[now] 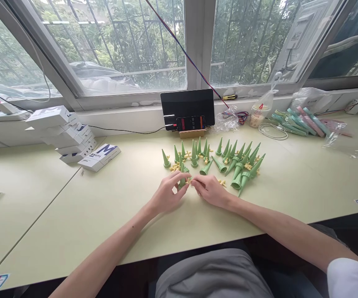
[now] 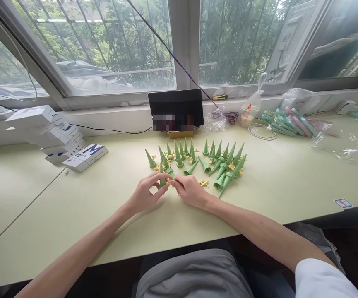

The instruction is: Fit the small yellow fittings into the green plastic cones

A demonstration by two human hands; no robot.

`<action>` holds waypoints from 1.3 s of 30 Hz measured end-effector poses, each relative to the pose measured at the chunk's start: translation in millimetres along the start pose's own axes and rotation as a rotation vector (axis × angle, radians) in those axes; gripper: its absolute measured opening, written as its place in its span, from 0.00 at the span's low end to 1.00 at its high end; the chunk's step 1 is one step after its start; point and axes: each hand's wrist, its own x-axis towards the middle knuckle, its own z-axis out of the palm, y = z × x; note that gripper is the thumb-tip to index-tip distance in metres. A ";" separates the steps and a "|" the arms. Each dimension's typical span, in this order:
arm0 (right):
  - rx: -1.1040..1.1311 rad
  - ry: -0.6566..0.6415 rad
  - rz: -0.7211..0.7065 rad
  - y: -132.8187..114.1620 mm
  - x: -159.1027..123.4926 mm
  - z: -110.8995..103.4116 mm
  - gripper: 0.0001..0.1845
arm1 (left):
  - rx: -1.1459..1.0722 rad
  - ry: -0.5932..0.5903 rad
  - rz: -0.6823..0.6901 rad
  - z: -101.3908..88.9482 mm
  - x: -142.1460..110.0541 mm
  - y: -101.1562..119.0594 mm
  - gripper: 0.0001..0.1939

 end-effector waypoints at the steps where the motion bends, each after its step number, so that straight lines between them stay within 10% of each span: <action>1: -0.016 0.006 -0.008 0.3 0.2 0.0 0.19 | 0.010 -0.002 0.009 0.0 0.0 0.1 0.12; 39: 0.089 0.031 -0.020 -7.2 -0.4 -1.2 0.11 | 0.049 0.047 0.003 -2.0 3.5 4.5 0.08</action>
